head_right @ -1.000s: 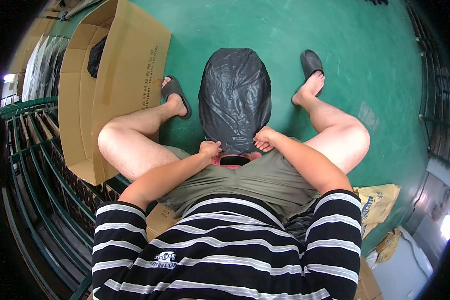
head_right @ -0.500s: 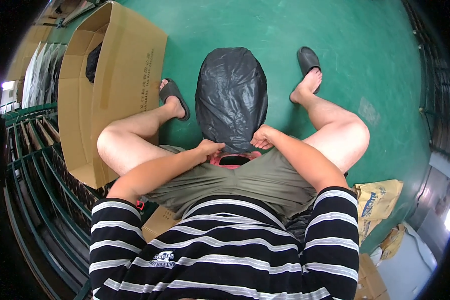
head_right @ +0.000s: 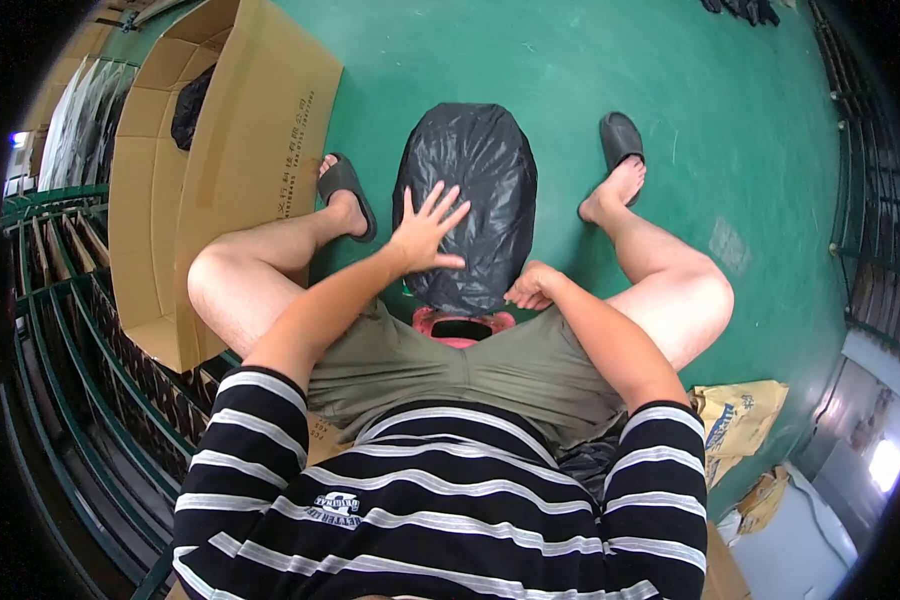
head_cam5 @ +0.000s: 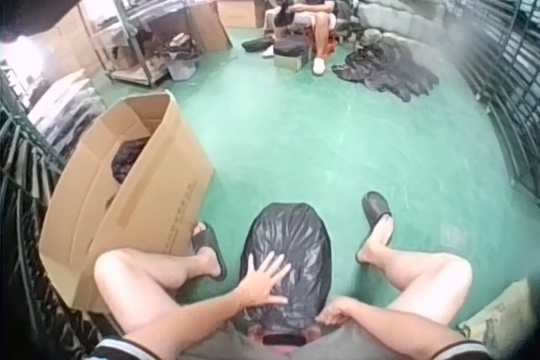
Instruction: Packing black fabric items into a larger black storage bag while sitting on a warehouse floor.
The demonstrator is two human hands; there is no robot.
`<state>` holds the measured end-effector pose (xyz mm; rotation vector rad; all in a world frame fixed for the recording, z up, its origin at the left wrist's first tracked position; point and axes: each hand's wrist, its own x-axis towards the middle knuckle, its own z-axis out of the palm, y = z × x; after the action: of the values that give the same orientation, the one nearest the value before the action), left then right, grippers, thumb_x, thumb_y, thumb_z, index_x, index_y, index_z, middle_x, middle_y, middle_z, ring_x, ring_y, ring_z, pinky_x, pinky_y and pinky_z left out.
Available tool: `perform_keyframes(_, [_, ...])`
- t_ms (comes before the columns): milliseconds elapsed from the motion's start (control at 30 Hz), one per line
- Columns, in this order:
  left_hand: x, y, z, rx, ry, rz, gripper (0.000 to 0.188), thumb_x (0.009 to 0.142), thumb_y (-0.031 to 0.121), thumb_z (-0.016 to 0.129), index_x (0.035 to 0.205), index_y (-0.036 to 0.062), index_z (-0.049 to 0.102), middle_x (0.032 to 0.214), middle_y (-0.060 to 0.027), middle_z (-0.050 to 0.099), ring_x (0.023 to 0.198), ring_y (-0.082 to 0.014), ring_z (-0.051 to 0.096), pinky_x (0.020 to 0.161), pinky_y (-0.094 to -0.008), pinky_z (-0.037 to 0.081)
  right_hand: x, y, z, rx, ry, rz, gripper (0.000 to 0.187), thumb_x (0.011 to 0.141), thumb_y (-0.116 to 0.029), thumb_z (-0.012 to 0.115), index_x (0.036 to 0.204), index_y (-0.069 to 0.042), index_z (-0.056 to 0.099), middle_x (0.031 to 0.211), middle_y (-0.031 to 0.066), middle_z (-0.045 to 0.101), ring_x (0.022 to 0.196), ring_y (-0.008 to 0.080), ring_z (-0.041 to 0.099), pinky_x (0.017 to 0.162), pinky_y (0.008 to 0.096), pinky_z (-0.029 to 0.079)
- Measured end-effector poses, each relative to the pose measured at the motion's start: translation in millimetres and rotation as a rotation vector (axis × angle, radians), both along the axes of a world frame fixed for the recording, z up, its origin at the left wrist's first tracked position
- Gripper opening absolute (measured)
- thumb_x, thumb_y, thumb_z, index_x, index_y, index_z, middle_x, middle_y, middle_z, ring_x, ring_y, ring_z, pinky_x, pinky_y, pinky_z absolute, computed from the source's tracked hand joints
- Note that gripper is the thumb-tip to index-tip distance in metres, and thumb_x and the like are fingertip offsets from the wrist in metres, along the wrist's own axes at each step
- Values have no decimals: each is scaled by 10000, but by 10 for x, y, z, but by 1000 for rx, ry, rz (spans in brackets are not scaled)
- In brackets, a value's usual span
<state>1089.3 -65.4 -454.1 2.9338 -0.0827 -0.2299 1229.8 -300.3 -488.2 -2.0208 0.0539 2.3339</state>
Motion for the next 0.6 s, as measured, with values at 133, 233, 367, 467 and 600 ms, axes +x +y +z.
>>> perform_keyframes(133, [-303, -165, 164, -52, 75, -43, 1154, 592, 791, 598, 1496, 179, 221, 1554, -174, 117, 1434, -391, 47, 994, -764, 99, 366, 330, 687, 357, -1104, 615, 303, 789, -312, 710, 947, -55, 685, 867, 115, 671, 804, 293, 645, 693, 391, 538])
perform_keyframes(233, [-325, -205, 183, -49, 113, -31, 1172, 578, 793, 604, 1498, 184, 210, 1557, -169, 100, 1435, -388, 37, 993, -766, 103, 584, 748, 791, 820, -1510, 373, 498, 817, -396, 654, 1182, -67, 576, 1197, 198, 540, 1141, 361, 497, 913, 473, 446])
perform_keyframes(367, [-345, -266, 215, -31, 170, 21, 1228, 535, 807, 619, 1505, 198, 178, 1563, -151, 74, 1438, -377, 30, 988, -770, 110, 341, 1087, 618, 871, -1416, 532, 757, 809, -521, 633, 1426, -173, 365, 1532, 202, 139, 1408, 412, 130, 1014, 681, 263])
perform_keyframes(467, [-364, -263, 192, -50, 168, 59, 1274, 491, 799, 656, 1509, 218, 156, 1567, -137, 63, 1439, -368, 34, 978, -776, 129, 39, 889, 436, 794, -1321, 604, 843, 833, -592, 560, 1476, -136, 263, 1555, 199, 39, 1420, 441, 21, 1018, 682, 247])
perform_keyframes(600, [-371, -247, 217, -76, 171, 50, 1266, 481, 761, 698, 1500, 205, 193, 1562, -154, 67, 1433, -391, 33, 961, -780, 176, -292, 476, 416, 836, -1194, 674, 856, 849, -623, 504, 1486, -119, 234, 1552, 218, 6, 1404, 488, -2, 1029, 649, 280])
